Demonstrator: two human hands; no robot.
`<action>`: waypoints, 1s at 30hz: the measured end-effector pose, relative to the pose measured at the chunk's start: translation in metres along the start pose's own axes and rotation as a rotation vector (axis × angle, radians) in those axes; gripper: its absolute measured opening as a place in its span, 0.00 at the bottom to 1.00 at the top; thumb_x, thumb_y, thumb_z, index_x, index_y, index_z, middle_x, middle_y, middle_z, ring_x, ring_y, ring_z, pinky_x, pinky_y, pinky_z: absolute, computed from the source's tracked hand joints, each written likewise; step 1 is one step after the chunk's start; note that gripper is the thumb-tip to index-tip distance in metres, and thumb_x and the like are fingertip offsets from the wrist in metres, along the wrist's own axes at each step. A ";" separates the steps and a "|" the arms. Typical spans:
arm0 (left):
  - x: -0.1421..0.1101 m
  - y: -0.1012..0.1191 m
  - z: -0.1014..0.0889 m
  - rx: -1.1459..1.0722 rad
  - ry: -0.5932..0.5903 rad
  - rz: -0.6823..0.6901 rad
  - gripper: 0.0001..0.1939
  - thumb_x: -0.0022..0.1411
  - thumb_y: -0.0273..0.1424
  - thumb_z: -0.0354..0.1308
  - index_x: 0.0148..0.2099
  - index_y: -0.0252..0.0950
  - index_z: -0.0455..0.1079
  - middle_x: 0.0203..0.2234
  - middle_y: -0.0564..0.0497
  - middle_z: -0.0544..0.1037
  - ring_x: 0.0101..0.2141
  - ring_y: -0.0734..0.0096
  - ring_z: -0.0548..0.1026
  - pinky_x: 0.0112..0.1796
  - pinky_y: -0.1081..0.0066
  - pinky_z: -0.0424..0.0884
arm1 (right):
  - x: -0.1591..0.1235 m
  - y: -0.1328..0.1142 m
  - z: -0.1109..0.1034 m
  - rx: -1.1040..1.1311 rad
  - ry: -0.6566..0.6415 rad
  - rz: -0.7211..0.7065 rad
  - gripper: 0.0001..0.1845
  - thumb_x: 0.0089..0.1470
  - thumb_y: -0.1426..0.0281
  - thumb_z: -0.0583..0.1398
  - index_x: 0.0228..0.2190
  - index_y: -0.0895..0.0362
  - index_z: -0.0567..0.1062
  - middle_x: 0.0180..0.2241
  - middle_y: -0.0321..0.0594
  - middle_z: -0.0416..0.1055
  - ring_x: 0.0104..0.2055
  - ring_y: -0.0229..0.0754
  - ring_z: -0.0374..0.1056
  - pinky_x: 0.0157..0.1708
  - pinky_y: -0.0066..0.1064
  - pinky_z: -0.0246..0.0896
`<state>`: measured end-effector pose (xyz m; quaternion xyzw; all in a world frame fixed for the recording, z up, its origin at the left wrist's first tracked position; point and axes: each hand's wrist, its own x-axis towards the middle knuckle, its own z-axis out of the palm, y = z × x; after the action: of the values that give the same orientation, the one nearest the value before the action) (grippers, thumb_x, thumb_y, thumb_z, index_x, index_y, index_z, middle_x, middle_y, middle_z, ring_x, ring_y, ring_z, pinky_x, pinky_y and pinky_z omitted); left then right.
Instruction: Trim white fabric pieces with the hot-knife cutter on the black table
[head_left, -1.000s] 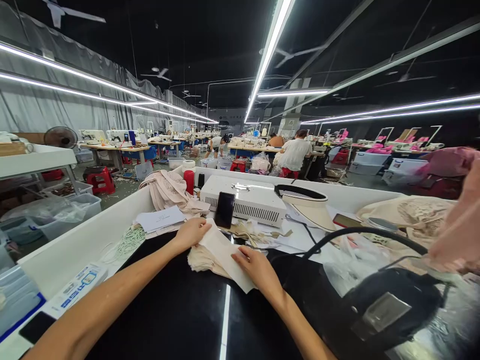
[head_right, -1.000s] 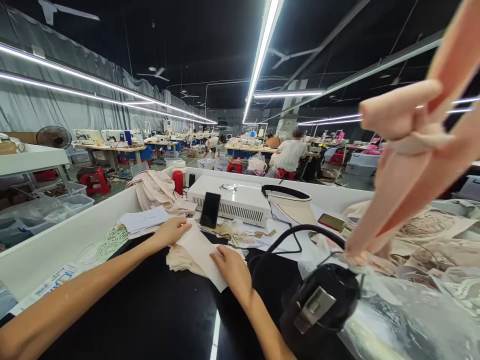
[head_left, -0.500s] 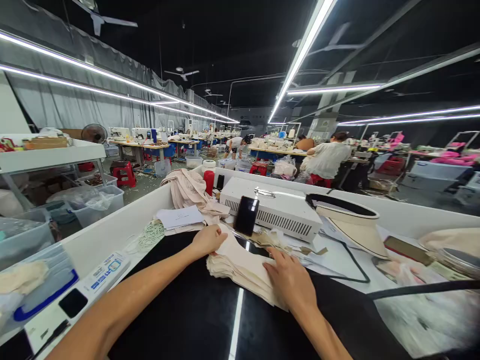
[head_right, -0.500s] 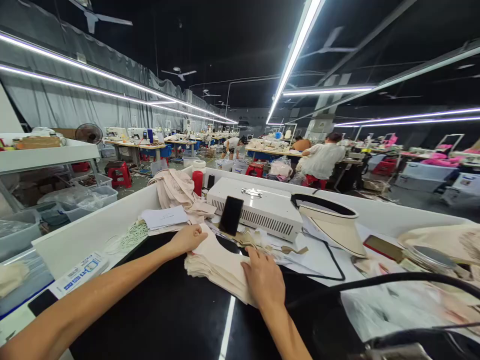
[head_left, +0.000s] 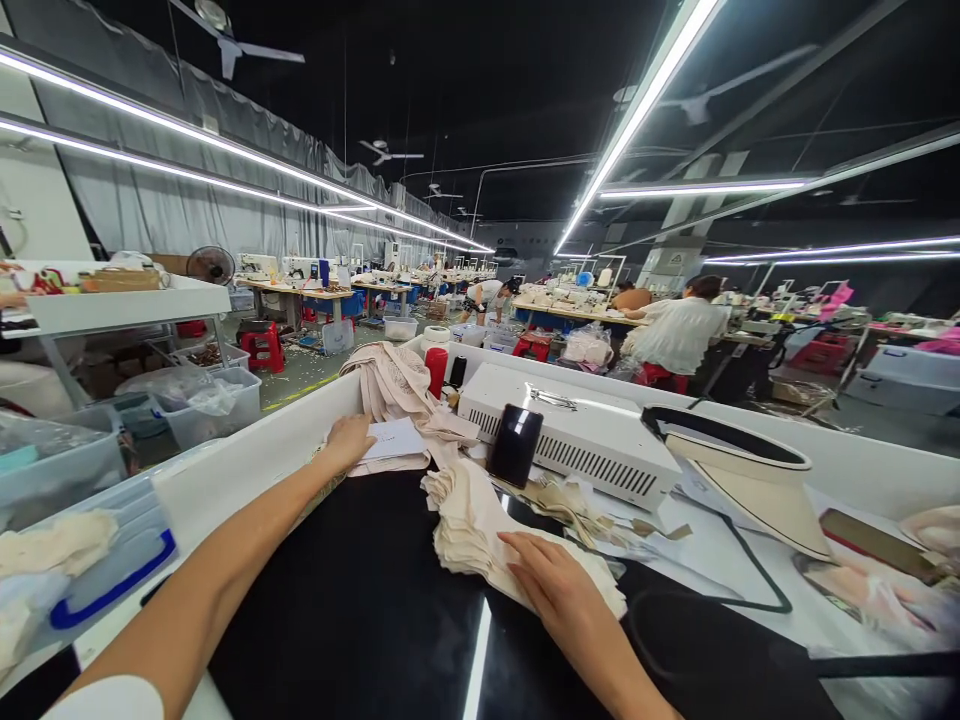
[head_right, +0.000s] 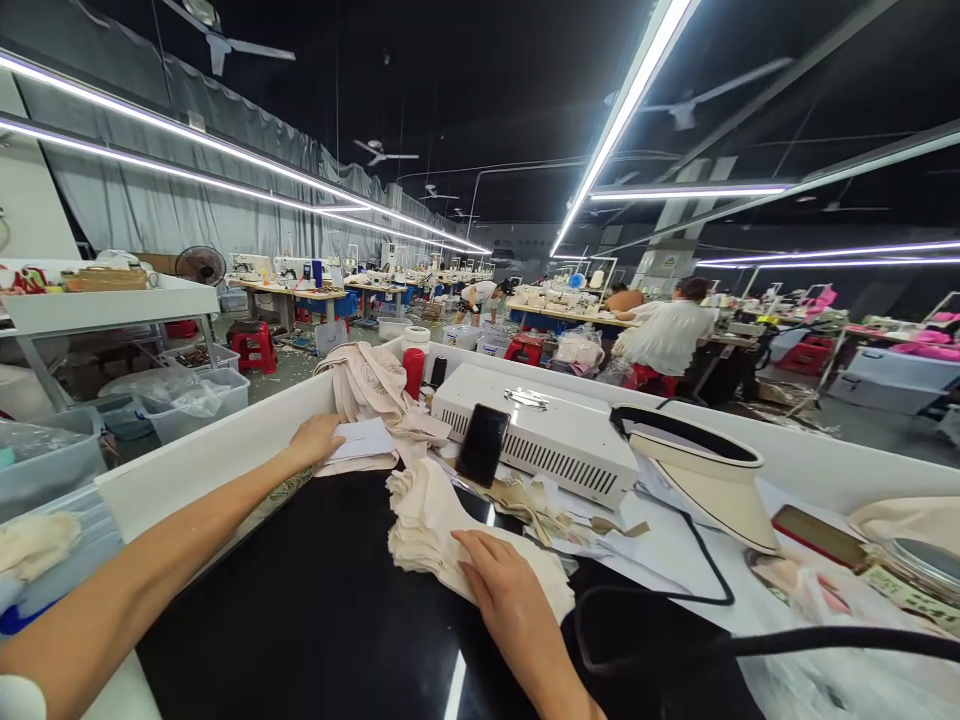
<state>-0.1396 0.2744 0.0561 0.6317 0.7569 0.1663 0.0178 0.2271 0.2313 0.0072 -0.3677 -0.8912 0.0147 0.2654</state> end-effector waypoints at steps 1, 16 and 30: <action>0.002 -0.005 0.002 0.015 -0.011 0.003 0.17 0.69 0.36 0.59 0.56 0.35 0.68 0.52 0.44 0.72 0.48 0.59 0.74 0.48 0.54 0.74 | 0.000 -0.001 0.001 0.002 -0.016 0.004 0.19 0.65 0.66 0.51 0.51 0.54 0.76 0.49 0.48 0.76 0.51 0.51 0.73 0.51 0.44 0.70; 0.014 -0.023 0.012 -0.089 0.007 0.081 0.16 0.69 0.37 0.58 0.55 0.35 0.69 0.52 0.44 0.72 0.48 0.59 0.74 0.48 0.54 0.74 | -0.004 -0.002 0.002 -0.013 -0.100 0.055 0.19 0.64 0.67 0.53 0.53 0.56 0.75 0.52 0.49 0.73 0.53 0.53 0.71 0.52 0.47 0.70; -0.003 0.019 -0.075 -0.258 -0.012 0.373 0.14 0.69 0.37 0.58 0.51 0.33 0.70 0.45 0.46 0.75 0.44 0.62 0.75 0.45 0.57 0.74 | -0.006 -0.009 0.000 0.022 -0.031 0.040 0.15 0.63 0.71 0.56 0.50 0.54 0.75 0.50 0.48 0.74 0.51 0.52 0.71 0.52 0.46 0.69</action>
<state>-0.1390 0.2570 0.1313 0.7542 0.5994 0.2584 0.0716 0.2246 0.2210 0.0062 -0.3820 -0.8875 0.0356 0.2554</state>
